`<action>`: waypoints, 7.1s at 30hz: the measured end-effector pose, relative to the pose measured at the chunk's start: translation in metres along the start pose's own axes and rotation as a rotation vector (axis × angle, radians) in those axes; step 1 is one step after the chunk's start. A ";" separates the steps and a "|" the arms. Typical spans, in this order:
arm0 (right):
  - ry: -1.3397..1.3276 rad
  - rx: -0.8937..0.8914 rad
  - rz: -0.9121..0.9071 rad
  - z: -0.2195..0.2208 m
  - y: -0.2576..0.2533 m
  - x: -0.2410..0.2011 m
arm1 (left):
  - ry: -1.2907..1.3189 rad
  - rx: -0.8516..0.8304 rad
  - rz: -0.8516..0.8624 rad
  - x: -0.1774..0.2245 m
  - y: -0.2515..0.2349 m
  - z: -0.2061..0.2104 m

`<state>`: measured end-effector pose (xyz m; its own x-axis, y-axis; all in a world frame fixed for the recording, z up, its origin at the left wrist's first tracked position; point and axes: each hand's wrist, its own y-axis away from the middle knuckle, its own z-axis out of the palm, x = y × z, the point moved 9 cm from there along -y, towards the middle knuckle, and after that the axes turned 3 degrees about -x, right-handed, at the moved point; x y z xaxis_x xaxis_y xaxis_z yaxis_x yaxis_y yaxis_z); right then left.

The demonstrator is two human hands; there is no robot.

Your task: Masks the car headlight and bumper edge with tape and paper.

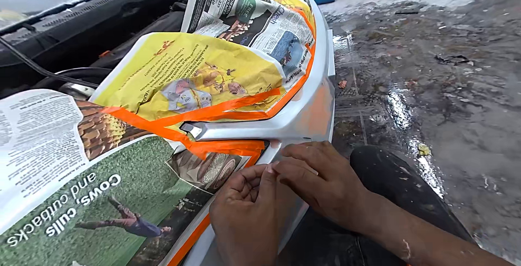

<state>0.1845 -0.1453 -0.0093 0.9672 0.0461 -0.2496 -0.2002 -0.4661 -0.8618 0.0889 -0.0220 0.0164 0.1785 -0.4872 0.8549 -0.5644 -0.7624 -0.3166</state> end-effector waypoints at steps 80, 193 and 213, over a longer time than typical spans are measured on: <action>-0.039 0.396 0.599 0.059 0.007 0.049 | -0.975 -0.165 1.201 0.035 -0.030 0.038; -1.085 0.159 1.075 0.083 0.010 -0.012 | -0.961 -0.287 0.765 0.043 -0.053 0.023; -0.859 0.143 0.860 0.073 0.024 0.057 | -0.947 -0.299 0.762 0.041 -0.056 0.022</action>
<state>0.2231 -0.0894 -0.0766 0.1049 0.3646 -0.9252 -0.7911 -0.5331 -0.2998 0.1454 -0.0086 0.0603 0.1653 -0.9706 -0.1748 -0.9172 -0.0862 -0.3889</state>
